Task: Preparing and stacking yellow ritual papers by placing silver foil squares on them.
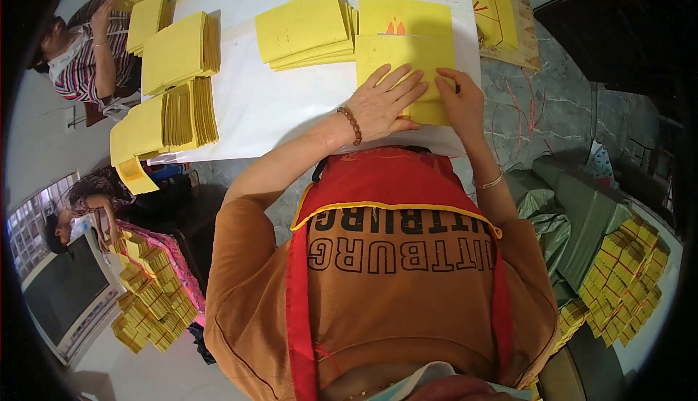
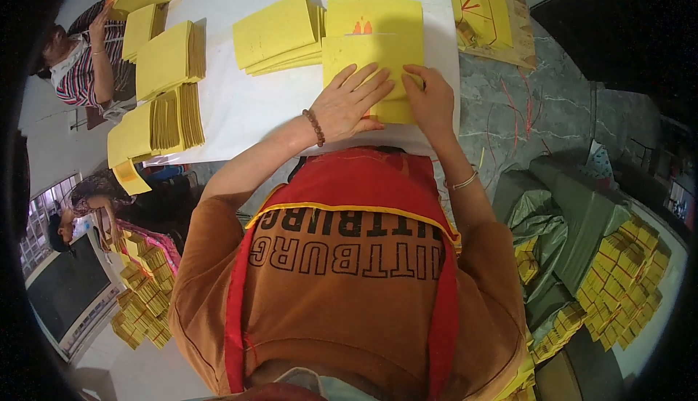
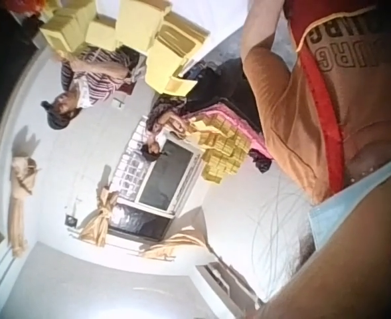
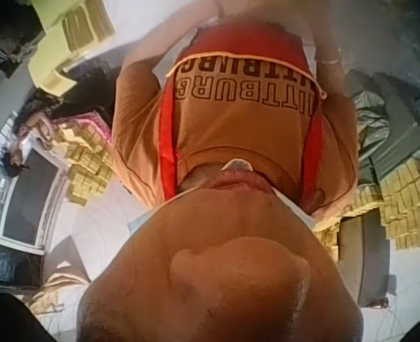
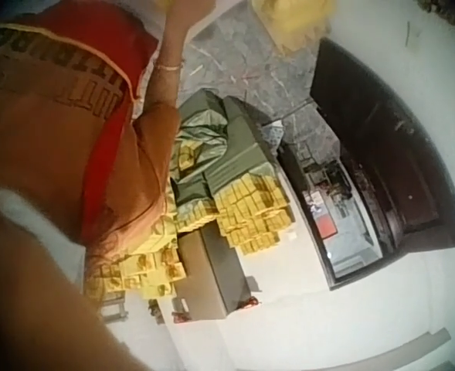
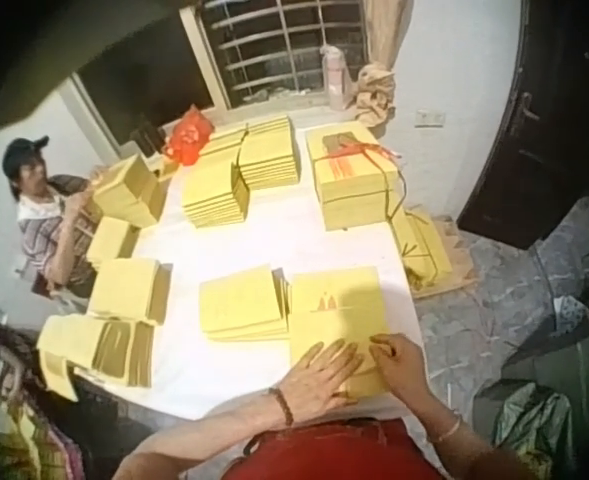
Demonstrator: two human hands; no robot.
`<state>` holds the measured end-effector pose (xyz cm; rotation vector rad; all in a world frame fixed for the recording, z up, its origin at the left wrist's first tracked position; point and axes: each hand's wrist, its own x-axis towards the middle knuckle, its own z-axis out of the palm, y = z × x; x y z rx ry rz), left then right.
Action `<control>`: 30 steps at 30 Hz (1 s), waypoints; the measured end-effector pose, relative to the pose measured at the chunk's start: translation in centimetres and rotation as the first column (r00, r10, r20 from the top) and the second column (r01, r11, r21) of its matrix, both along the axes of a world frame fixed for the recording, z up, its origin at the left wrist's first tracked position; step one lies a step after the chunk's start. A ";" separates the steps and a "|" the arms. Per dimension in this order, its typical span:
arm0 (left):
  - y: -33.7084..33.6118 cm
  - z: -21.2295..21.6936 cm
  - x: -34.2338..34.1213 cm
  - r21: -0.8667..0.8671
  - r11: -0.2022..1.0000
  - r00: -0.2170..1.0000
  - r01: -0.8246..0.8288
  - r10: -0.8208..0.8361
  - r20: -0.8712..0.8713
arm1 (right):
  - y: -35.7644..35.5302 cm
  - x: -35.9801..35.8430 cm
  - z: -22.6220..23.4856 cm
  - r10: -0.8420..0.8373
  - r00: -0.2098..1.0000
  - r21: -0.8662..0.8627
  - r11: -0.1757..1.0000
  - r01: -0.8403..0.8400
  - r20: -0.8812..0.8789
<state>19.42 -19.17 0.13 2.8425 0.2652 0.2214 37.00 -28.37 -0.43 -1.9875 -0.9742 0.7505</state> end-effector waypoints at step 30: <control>4.0 4.5 -1.2 0.359 0.875 0.923 -0.324 0.210 0.322 | -3.1 -1.2 -0.3 0.144 0.975 0.382 0.922 -0.069 -0.170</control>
